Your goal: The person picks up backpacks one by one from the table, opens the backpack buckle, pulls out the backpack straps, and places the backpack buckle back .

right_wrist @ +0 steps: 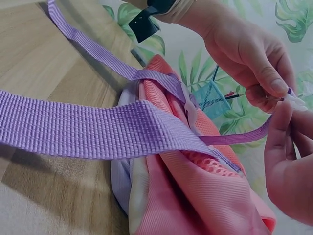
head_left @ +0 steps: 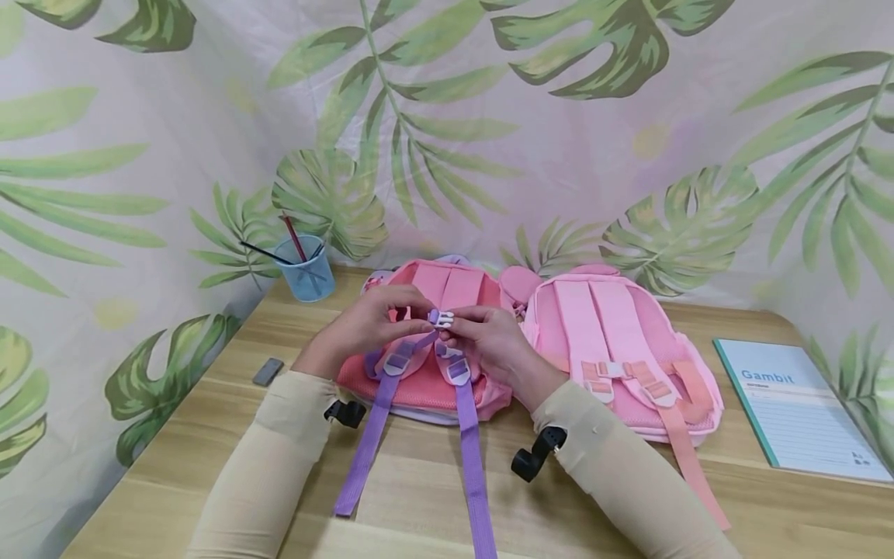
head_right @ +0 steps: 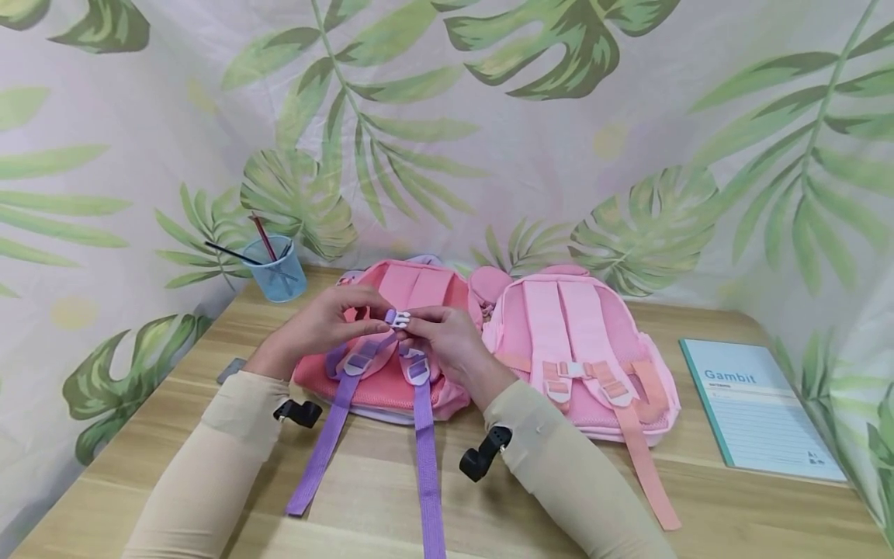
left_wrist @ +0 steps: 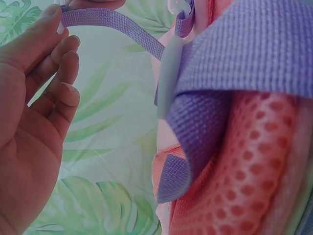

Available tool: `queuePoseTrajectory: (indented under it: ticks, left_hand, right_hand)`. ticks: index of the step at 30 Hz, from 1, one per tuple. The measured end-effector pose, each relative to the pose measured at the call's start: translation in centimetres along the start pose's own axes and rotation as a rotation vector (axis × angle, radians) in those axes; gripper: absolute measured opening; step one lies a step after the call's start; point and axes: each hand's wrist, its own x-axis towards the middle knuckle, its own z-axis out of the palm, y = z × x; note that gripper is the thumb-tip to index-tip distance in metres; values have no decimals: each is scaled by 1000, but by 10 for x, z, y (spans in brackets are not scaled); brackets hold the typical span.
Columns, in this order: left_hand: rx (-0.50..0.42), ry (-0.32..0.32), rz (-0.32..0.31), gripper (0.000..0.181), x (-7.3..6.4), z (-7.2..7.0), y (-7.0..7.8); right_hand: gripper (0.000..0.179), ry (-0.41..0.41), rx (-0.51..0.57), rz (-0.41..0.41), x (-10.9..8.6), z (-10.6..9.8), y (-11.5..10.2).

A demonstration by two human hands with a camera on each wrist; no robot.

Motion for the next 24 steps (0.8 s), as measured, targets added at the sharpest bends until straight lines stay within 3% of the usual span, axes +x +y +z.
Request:
queuePoseTrajectory:
  ticks: [10, 17, 24]
  left_hand:
    - [17, -4, -22, 16, 0, 0, 0]
    - [43, -32, -79, 17, -1, 1, 3]
    - [64, -54, -48, 14, 5, 1, 4]
  right_hand:
    - [32, -27, -55, -49, -6, -3, -1]
    - [39, -113, -446, -249, -13, -17, -1]
    - [39, -120, -718, -386, -14, -20, -7]
